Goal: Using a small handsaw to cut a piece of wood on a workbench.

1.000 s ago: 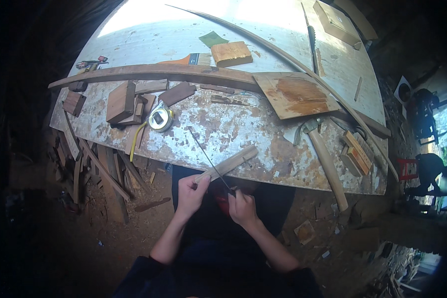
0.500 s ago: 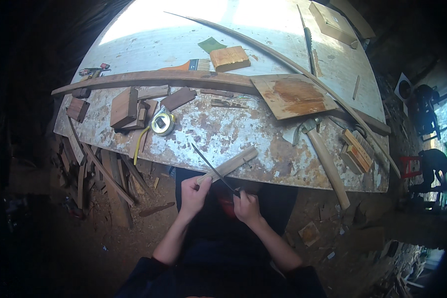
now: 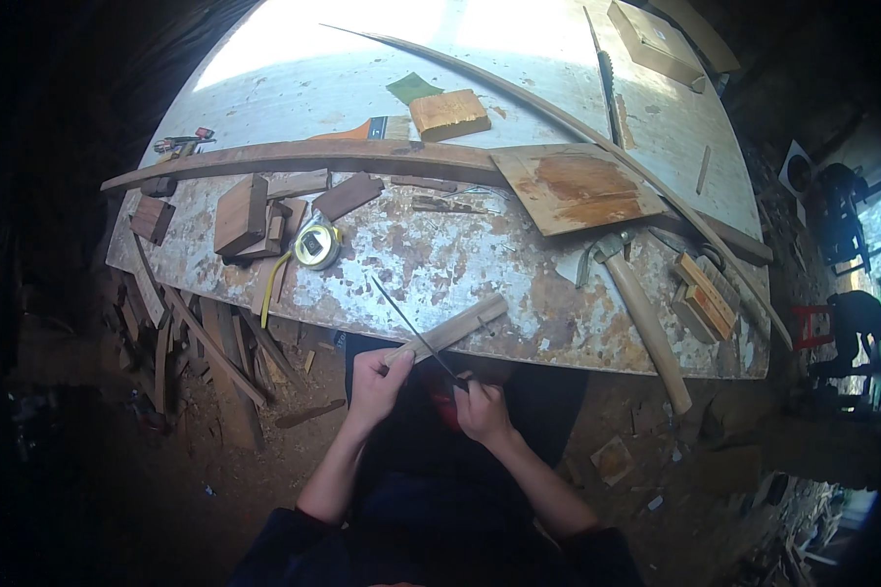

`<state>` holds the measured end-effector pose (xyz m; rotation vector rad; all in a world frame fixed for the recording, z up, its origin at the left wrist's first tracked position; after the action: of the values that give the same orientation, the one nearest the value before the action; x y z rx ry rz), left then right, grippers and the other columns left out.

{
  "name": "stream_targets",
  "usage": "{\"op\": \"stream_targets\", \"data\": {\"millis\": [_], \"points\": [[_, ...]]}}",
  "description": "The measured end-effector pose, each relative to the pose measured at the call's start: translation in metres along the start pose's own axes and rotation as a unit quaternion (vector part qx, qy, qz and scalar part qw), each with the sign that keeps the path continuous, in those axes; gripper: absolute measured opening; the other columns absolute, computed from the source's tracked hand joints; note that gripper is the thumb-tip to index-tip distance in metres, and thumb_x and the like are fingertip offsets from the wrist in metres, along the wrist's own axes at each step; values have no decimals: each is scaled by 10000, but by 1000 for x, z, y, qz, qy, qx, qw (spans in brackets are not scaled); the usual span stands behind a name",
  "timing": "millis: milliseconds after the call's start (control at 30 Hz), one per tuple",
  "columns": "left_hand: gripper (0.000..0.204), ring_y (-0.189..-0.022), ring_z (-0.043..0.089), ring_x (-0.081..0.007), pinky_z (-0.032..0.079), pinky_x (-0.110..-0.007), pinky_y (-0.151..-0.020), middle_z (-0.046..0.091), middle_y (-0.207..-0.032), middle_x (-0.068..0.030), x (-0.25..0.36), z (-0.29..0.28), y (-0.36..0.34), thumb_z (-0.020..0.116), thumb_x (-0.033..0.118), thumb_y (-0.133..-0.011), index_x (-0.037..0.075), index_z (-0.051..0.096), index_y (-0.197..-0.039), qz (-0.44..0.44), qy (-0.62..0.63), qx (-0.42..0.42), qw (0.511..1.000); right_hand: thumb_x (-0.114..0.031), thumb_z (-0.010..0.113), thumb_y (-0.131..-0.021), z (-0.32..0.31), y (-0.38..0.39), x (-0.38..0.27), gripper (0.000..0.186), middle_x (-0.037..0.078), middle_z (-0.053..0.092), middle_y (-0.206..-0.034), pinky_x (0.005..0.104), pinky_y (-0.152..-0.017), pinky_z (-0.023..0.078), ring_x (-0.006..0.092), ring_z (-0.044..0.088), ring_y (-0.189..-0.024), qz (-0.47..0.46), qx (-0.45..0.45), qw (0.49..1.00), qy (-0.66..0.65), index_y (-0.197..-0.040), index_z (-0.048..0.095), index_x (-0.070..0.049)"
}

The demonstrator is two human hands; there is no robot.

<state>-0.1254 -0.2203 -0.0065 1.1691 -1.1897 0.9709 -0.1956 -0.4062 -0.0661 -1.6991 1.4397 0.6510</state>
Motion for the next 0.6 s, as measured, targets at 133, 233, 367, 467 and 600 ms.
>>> {"op": "stream_targets", "data": {"millis": [133, 233, 367, 467, 600], "points": [[383, -563, 435, 4, 318, -225, -494, 540, -595, 69, -1, -4, -2, 661, 238, -1006, 25, 651, -688, 10, -29, 9, 999, -88, 615, -922, -3, -18, -6, 160, 240, 670, -729, 512, -614, 547, 447, 680, -686, 28, -42, 999, 16, -986, 638, 56], [375, -565, 433, 7, 315, -222, -496, 542, -601, 71, -8, -4, -1, 660, 231, -1006, 23, 656, -694, -5, -3, -3, 1000, -86, 609, -918, 3, 6, 25, 146, 259, 673, -766, 517, -634, 545, 452, 678, -706, -3, -17, 1000, 21, -968, 630, 50], [370, -570, 435, 5, 317, -223, -498, 552, -607, 71, 7, -3, 0, 655, 223, -1009, 21, 656, -699, -19, 29, -5, 999, -67, 608, -913, -7, -24, -27, 138, 265, 673, -771, 517, -631, 544, 451, 678, -706, 46, -41, 998, 0, -976, 622, 55], [374, -570, 430, 5, 318, -224, -500, 548, -607, 72, 4, -4, -5, 648, 225, -1013, 25, 655, -698, -11, 25, -7, 1000, -62, 603, -917, -1, -18, -15, 128, 255, 672, -755, 514, -627, 545, 446, 679, -698, 26, -36, 999, 30, -966, 622, 54], [366, -569, 428, 3, 319, -229, -497, 549, -609, 71, -7, -6, -5, 656, 232, -1007, 13, 665, -714, -18, 21, -25, 999, -69, 604, -924, 12, 15, 35, 129, 231, 672, -732, 508, -611, 545, 439, 675, -661, -14, -22, 999, 19, -952, 628, 55]]}}
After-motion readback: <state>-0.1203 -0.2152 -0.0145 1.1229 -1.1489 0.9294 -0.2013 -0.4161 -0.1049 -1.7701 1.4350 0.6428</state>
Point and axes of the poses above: each hand's wrist, its own y-axis away from the middle knuckle, its own z-axis out of the palm, x = y × z, the point moved 4 cm from there along -y, towards the middle knuckle
